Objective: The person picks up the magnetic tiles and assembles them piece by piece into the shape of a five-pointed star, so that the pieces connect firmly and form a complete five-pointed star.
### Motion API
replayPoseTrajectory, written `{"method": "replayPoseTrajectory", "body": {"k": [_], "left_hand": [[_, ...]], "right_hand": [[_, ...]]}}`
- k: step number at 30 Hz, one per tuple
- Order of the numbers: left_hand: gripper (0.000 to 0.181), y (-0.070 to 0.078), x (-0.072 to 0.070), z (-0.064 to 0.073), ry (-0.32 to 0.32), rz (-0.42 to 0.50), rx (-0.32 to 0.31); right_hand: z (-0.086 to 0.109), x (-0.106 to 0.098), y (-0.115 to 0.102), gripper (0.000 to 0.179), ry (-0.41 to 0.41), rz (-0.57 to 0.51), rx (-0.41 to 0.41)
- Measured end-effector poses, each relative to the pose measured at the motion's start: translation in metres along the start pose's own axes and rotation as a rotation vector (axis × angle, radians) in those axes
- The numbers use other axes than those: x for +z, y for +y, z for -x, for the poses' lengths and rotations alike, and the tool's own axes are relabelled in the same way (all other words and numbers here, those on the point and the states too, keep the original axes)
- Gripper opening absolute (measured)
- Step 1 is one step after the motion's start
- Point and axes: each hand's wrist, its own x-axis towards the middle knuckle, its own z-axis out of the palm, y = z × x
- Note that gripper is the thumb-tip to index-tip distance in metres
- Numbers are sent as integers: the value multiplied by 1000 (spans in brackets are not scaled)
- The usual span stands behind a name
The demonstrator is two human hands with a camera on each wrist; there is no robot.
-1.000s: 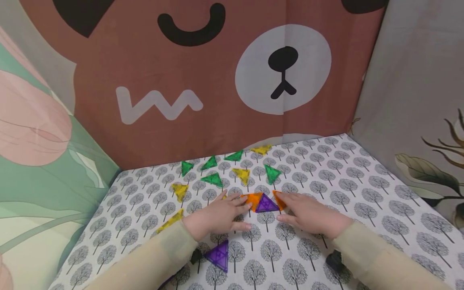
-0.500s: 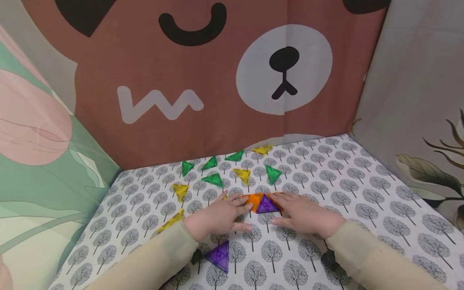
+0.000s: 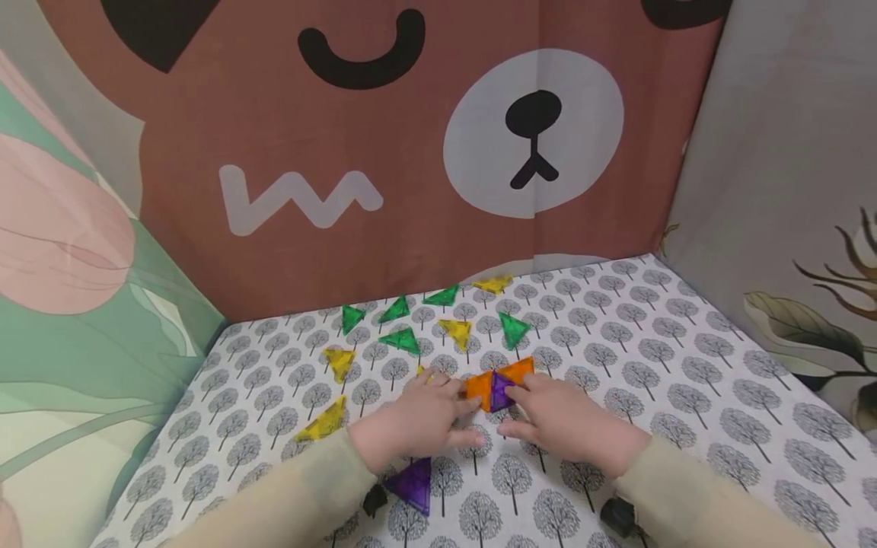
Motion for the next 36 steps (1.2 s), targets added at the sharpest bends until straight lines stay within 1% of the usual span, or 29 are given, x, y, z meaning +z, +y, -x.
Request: {"method": "replayPoseTrajectory", "body": {"k": [3, 6, 10, 14, 17, 22, 25, 29, 31, 33, 36], "left_hand": [[84, 9, -2, 4, 1, -19, 11], [85, 18, -4, 8, -4, -16, 17], [82, 26, -6, 13, -18, -17, 19], [80, 30, -7, 16, -40, -36, 27], [81, 33, -8, 18, -45, -38, 56], [82, 43, -10, 19, -28, -5, 136], [81, 52, -11, 17, -26, -7, 171], [79, 64, -12, 11, -52, -7, 208], [78, 70, -12, 7, -66, -4, 223], [78, 76, -12, 1, -82, -7, 229], [77, 86, -11, -7, -107, -38, 227]], "right_hand": [[5, 0, -12, 79, -42, -33, 4], [9, 2, -19, 83, -74, -60, 11], [13, 4, -22, 79, -93, -71, 35], [17, 3, -19, 76, -111, -79, 72], [19, 1, -15, 76, -118, -67, 108], [25, -2, -9, 76, -104, -81, 143], [27, -4, -5, 76, -99, -104, 149], [27, -7, 1, 75, -113, -122, 169], [26, -7, 4, 74, -117, -122, 164], [25, -8, 8, 72, -121, -123, 156], [23, -9, 13, 69, -135, -109, 150]]}}
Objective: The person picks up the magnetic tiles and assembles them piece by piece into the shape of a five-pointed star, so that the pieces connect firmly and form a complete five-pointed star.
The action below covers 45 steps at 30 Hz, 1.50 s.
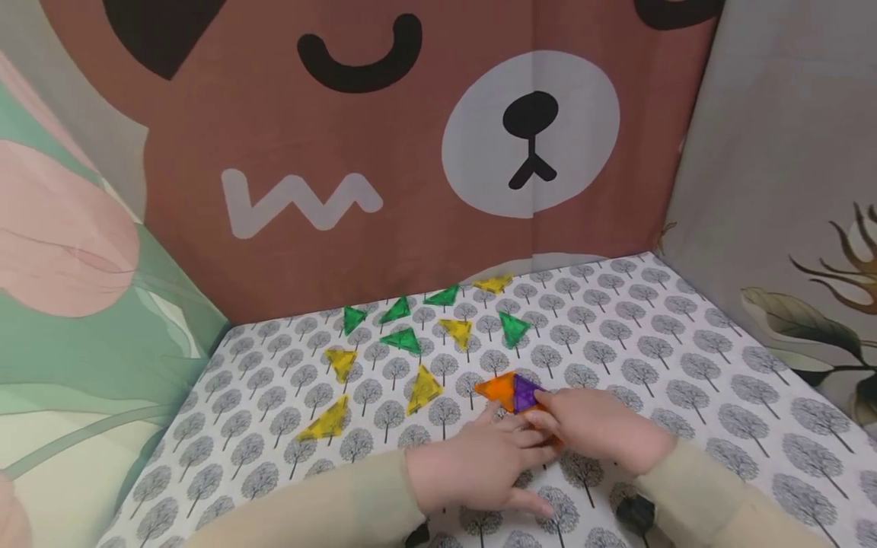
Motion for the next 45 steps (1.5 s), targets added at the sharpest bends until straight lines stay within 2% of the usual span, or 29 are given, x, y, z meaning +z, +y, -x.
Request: {"method": "replayPoseTrajectory", "body": {"k": [3, 5, 7, 11, 13, 15, 19, 21, 23, 25, 28, 32, 35, 41, 45], "left_hand": [[76, 7, -4, 0, -22, -16, 10], [77, 10, -9, 11, -32, -10, 2], [75, 8, -15, 31, -36, 22, 6], [64, -3, -18, 84, -56, 65, 30], [59, -10, -11, 107, -51, 61, 26], [59, -16, 0, 125, -21, 44, -17], [69, -20, 24, 144, 55, 3, -152], [73, -20, 34, 147, 75, -1, -190], [74, -21, 40, 147, 78, -7, -195], [75, -22, 45, 146, 78, -15, -191], [73, -26, 47, 141, 82, 6, -151], [65, -34, 43, 128, 63, 95, -84], [57, -37, 38, 118, 60, 115, -40], [50, -45, 27, 95, 70, 19, 11], [47, -55, 19, 81, 109, -53, 17]], "right_hand": [[-3, 0, 5, 68, -19, -2, 21], [-5, 0, 7, 69, -23, -7, 30], [-6, 0, 9, 71, -17, -20, 34], [-7, 0, 12, 70, 4, -24, 31], [-6, -1, 12, 71, 7, -21, 25], [-7, -3, 12, 71, 2, -20, 21], [-10, -7, 10, 74, -6, -5, -1], [-13, -9, 9, 75, -13, -4, -2], [-15, -10, 7, 77, -26, -6, 6], [-17, -9, 4, 78, -43, -7, 17], [-19, -7, 3, 79, -57, -11, 23], [-19, -6, 2, 79, -51, -21, 14], [-20, -5, 1, 80, -51, -26, 11], [-19, -4, -3, 81, -42, -22, 10], [-19, -5, -2, 80, -39, -9, 2]]}}
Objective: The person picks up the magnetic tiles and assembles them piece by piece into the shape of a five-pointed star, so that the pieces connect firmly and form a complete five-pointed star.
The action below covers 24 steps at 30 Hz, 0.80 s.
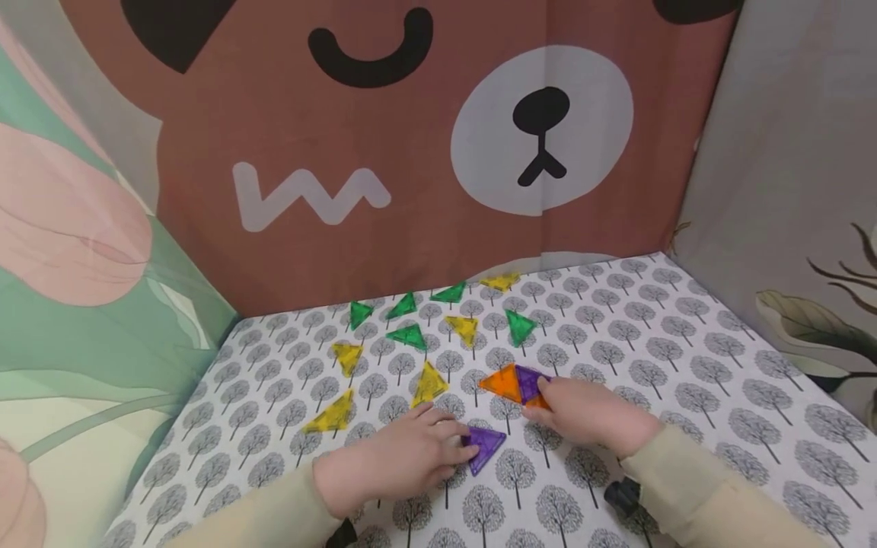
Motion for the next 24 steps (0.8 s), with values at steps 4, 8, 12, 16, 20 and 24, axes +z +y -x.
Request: {"method": "replayPoseTrajectory", "body": {"k": [4, 8, 12, 16, 20, 24], "left_hand": [[45, -7, -2, -9, 5, -23, -3], [47, -9, -4, -16, -20, -9, -36], [50, -10, -4, -21, -37, 7, -82], [53, -11, -1, -28, -40, 25, -116], [53, -11, 0, -33, -54, 66, -144], [52, -13, 0, -38, -69, 98, -167]], "right_hand": [[0, 1, 1, 79, 21, 28, -18], [2, 2, 2, 76, 78, 65, -40], [3, 4, 4, 73, 125, 92, -64], [3, 7, 5, 70, 168, 135, -107], [1, 8, 6, 70, 188, 174, -121], [-1, 9, 6, 70, 177, 179, -114]]}}
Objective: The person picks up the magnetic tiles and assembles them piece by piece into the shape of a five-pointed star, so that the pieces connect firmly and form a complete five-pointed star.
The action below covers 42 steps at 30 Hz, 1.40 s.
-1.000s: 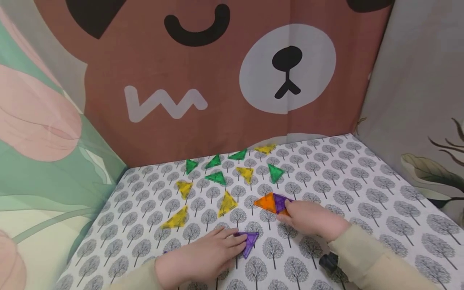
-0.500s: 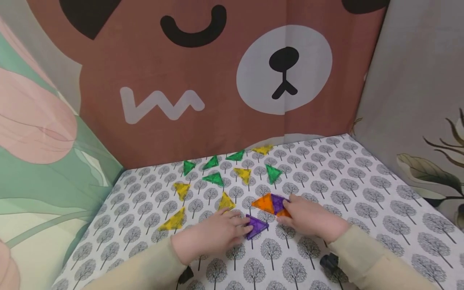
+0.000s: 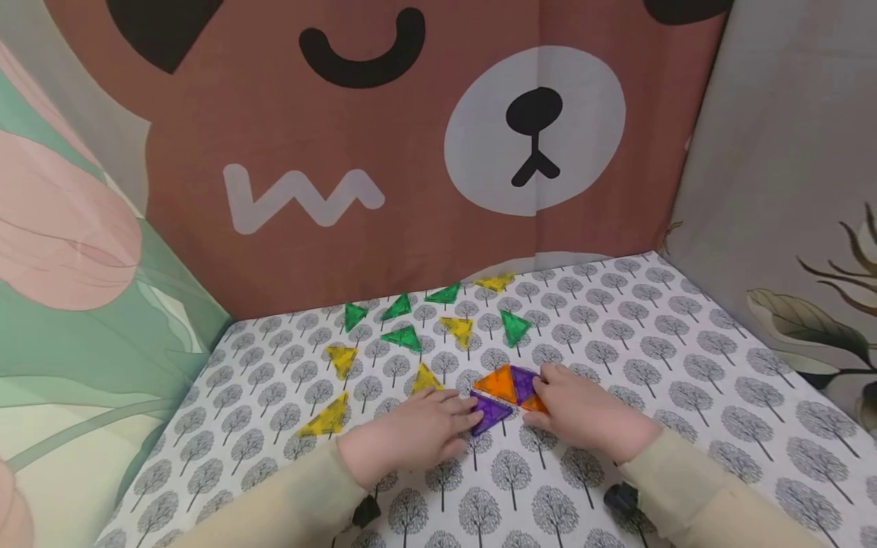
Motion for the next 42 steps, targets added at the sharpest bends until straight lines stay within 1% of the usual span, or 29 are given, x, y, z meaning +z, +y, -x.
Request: {"method": "replayPoseTrajectory", "body": {"k": [4, 11, 14, 16, 18, 21, 23, 25, 27, 29, 30, 32, 35, 37, 38, 42], "left_hand": [[53, -2, 1, -1, 3, 14, -14], [55, -5, 2, -3, 19, 28, -32], [56, -6, 3, 2, 15, 44, -36], [57, -6, 2, 10, 15, 69, -37], [57, -6, -2, 22, 24, 106, -42], [57, -7, -11, 51, 39, 171, -57], [55, -9, -16, 75, 45, 200, -88], [55, -11, -17, 102, 47, 220, -126], [55, -13, -15, 128, 43, 251, -181], [55, -16, -10, 152, 51, 285, -237], [54, -18, -6, 163, 56, 299, -260], [55, -20, 6, 181, 47, 333, -314], [56, -25, 30, 198, 14, 351, -364], [57, -26, 46, 204, 0, 344, -373], [58, -26, 53, 207, -1, 329, -368], [62, -25, 76, 211, 5, 262, -354]], "right_hand": [[-2, 1, 0, 69, 1, -8, -18], [-6, -1, -1, 67, 33, -11, -63], [-7, -2, -2, 65, 35, -10, -75], [-8, -1, -3, 65, 29, -20, -82], [-9, -2, -3, 63, 25, -25, -87], [-9, -2, -4, 58, 22, -39, -83], [-10, -3, -5, 53, 19, -38, -75], [-10, -3, -4, 49, 16, -31, -71], [-9, -3, -3, 46, 18, -16, -77], [-7, -3, -2, 45, 21, 2, -83], [-6, -3, -1, 45, 27, 6, -87], [-5, -2, 1, 45, 32, 7, -88], [-5, 1, 3, 47, 20, -11, -71], [-5, 3, 5, 47, 5, -22, -55], [-5, 3, 5, 48, -2, -26, -46], [-5, 4, 5, 49, -15, -50, -27]]}}
